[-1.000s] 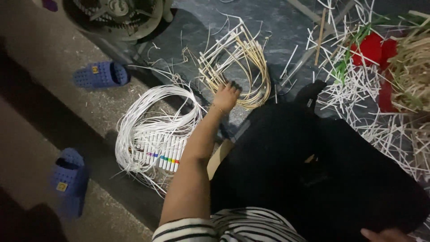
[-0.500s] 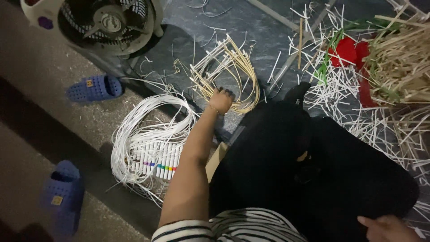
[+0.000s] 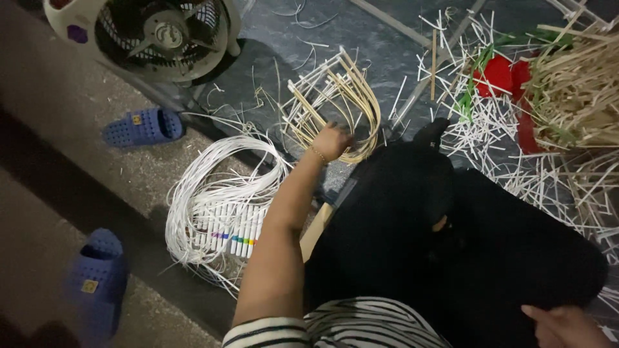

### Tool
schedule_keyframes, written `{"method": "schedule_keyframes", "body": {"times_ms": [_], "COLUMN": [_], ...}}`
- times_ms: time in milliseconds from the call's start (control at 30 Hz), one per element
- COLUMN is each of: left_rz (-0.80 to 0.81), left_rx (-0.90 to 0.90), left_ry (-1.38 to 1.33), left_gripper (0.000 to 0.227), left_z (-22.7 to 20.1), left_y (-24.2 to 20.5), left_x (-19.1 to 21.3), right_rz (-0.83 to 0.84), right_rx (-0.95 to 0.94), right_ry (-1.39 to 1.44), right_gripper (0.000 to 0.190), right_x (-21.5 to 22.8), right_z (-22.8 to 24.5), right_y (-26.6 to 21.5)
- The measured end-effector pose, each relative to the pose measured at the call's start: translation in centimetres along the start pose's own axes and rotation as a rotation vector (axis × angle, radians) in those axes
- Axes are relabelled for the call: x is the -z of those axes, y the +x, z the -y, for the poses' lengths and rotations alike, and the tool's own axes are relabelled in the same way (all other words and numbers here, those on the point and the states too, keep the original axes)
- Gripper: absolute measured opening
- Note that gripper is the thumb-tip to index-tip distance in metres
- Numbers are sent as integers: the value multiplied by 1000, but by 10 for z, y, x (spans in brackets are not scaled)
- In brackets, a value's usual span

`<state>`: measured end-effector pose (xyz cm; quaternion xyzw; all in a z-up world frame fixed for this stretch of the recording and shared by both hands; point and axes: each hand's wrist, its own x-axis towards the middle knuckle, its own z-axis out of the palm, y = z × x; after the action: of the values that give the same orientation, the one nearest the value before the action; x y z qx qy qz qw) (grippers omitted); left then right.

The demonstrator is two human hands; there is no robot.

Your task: The recorder is shown assembling a bamboo-like structure, wrapping white strips around wooden frames to secure them.

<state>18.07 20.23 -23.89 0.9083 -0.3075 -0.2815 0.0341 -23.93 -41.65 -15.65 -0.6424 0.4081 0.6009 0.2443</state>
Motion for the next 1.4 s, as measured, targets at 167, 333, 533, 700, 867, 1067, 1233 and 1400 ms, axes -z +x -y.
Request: {"method": "schedule_keyframes", "body": {"times_ms": [167,333,533,700,867,1067,1233,1400], "left_rz": [-570,-957,-1252,-616,-701,-949,-650,-537], "left_rx": [-286,-194,-176,-62,-165,-210,-139,-104], "left_ry": [10,-470,-729,-1052,-736,-415,-536,-657], "left_gripper": [14,21,34,33,27,48,31,36], "left_z": [-7,-34,-112,-177,-257,-281,-247,-261], "left_y": [-13,-64,-195,-151,-137,-204,-260,-277], "left_x": [21,129,296,222,146,178,125,122], "right_rz": [49,34,-661,-646,-1018,-916,-876,-834], "right_rx": [24,78,447,1231,1011,791,982,990], "right_ry": [92,218,96,720,289,268,275,416], "right_gripper": [56,57,45,57,79,59,65,55], "right_x": [3,4,-62,-121,-162,-182,-196,-192], "right_z": [-7,-11,61,131,164,145,139,141], "right_y": [10,10,-171,-274,-279,-260,-252,-268]}}
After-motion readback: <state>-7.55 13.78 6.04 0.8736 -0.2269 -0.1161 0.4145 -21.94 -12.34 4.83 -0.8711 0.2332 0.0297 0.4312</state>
